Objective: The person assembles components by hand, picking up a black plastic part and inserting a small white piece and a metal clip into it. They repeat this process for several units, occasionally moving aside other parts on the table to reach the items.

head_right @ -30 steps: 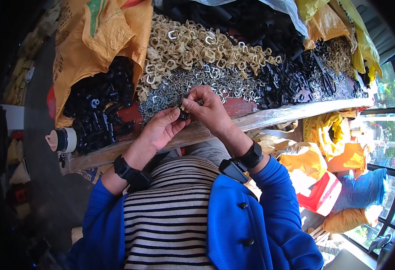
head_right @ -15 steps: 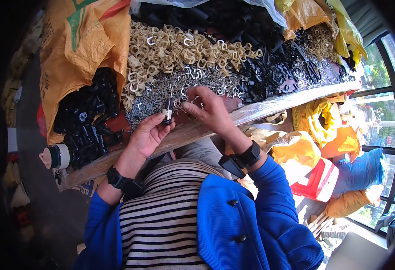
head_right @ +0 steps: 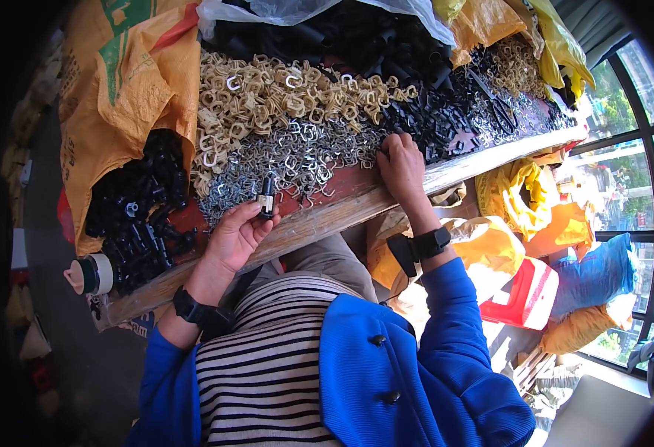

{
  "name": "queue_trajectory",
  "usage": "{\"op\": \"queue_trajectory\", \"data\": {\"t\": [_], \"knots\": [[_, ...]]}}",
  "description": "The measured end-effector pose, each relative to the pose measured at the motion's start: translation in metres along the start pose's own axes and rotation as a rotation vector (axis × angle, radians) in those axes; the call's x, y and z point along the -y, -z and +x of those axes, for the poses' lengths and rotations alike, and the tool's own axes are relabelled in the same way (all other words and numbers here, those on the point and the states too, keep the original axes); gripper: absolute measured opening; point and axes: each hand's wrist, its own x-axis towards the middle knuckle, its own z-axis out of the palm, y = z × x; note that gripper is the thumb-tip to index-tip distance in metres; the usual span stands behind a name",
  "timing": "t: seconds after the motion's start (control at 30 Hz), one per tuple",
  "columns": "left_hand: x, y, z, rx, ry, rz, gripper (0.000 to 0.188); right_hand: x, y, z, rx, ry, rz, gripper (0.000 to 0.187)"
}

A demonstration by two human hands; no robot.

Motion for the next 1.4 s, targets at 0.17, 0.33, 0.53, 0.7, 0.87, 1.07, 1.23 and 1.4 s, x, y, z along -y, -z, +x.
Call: {"op": "queue_trajectory", "data": {"t": [0.17, 0.33, 0.53, 0.7, 0.87, 1.07, 1.23, 1.4], "knots": [[-0.001, -0.004, -0.004, -0.011, -0.016, 0.005, 0.018, 0.004, 0.003, -0.004, -0.080, 0.147, 0.089, 0.014], [0.002, 0.002, -0.008, 0.006, -0.014, -0.005, 0.017, 0.026, 0.007, -0.015, 0.095, -0.007, 0.618, 0.016], [0.002, 0.015, -0.019, 0.032, -0.003, 0.009, 0.016, 0.097, 0.011, -0.032, 0.557, -0.097, 1.159, 0.020], [-0.002, 0.020, -0.031, 0.062, 0.033, -0.014, 0.016, 0.147, -0.009, -0.052, 0.632, 0.115, 1.159, 0.023], [-0.004, 0.032, -0.035, 0.058, 0.040, -0.047, 0.016, 0.163, -0.017, -0.056, 0.593, 0.142, 0.961, 0.022], [-0.005, 0.037, -0.033, 0.101, 0.057, -0.068, 0.016, 0.165, -0.021, -0.062, 0.347, 0.389, 0.687, 0.022], [-0.006, 0.034, -0.030, 0.133, 0.072, -0.014, 0.017, 0.162, -0.027, -0.062, 0.185, 0.567, 0.608, 0.024], [-0.011, 0.023, -0.025, 0.097, 0.060, 0.060, 0.019, 0.149, -0.018, -0.043, 0.198, 0.643, 0.654, 0.024]]}}
